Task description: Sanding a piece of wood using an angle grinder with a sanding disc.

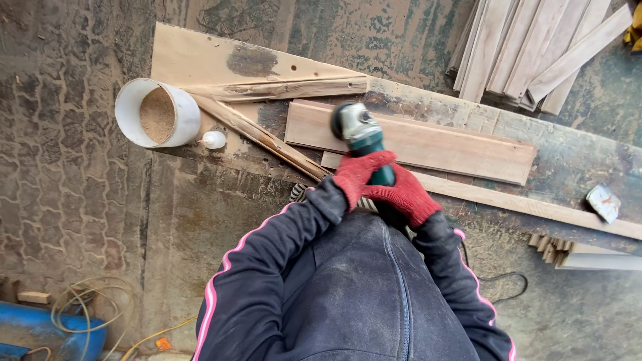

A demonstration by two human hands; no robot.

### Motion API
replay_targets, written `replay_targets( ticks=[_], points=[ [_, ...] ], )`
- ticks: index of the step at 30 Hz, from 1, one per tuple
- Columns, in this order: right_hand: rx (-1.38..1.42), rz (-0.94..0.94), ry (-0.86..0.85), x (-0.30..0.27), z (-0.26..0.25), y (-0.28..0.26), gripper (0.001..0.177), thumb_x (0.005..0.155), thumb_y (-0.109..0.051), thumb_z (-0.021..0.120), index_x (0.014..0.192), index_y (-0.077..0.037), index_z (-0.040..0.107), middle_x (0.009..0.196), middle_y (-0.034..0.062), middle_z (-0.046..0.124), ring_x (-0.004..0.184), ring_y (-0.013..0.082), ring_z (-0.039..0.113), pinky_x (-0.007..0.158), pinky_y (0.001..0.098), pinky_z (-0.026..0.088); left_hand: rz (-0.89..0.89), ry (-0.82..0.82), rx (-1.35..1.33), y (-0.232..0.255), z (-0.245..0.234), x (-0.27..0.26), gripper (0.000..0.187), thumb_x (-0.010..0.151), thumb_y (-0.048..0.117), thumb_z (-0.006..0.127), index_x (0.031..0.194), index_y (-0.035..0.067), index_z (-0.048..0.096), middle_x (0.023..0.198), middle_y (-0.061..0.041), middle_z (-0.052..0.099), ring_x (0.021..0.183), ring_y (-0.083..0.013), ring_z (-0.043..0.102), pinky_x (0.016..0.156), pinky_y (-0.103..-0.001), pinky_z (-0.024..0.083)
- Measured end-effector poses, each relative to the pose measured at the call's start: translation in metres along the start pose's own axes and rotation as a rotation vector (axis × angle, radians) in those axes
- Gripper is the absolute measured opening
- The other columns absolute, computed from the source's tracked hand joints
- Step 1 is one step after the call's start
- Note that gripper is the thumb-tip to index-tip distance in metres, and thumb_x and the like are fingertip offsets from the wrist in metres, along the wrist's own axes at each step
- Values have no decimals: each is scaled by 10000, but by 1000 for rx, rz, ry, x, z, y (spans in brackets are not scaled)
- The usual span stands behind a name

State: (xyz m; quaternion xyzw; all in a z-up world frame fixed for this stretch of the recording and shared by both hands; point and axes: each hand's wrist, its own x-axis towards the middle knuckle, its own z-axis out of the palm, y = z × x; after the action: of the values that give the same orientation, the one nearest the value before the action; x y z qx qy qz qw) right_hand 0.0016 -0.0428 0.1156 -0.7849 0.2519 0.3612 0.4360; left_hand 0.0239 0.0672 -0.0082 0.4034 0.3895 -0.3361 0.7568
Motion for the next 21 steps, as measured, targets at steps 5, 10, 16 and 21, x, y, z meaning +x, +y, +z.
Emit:
replay_targets(
  ticks=[5,10,16,21],
  points=[
    [-97,-13,-39,10,9,-5,795,508,-567,958,1164,-209,688,1063,120,711,1120,333,671,971,451,514,-24,99,12,37,-4,-38,851,632,151,998,1316,-38,530,1030,-251,628,985,-417,689,702,-657,639],
    [7,6,-1,-9,-19,11,749,526,-497,967,1145,-178,691,1025,134,716,1076,322,683,950,450,530,-21,19,33,-5,19,-11,766,631,116,1000,1261,-25,587,970,-248,666,920,-440,715,665,-647,644],
    [192,70,195,-19,-43,109,698,597,-465,954,1127,-98,688,975,190,702,1011,338,671,902,477,515,-73,-158,253,-55,96,-8,693,643,133,975,1237,-1,645,1016,-220,716,955,-372,729,724,-553,670],
    [280,45,332,-14,-49,155,610,620,-417,965,1068,-93,707,928,195,696,976,334,672,875,482,509,-79,-226,251,-71,116,-9,711,580,66,975,1196,-55,641,931,-273,696,922,-421,715,691,-599,639]
  ],
)
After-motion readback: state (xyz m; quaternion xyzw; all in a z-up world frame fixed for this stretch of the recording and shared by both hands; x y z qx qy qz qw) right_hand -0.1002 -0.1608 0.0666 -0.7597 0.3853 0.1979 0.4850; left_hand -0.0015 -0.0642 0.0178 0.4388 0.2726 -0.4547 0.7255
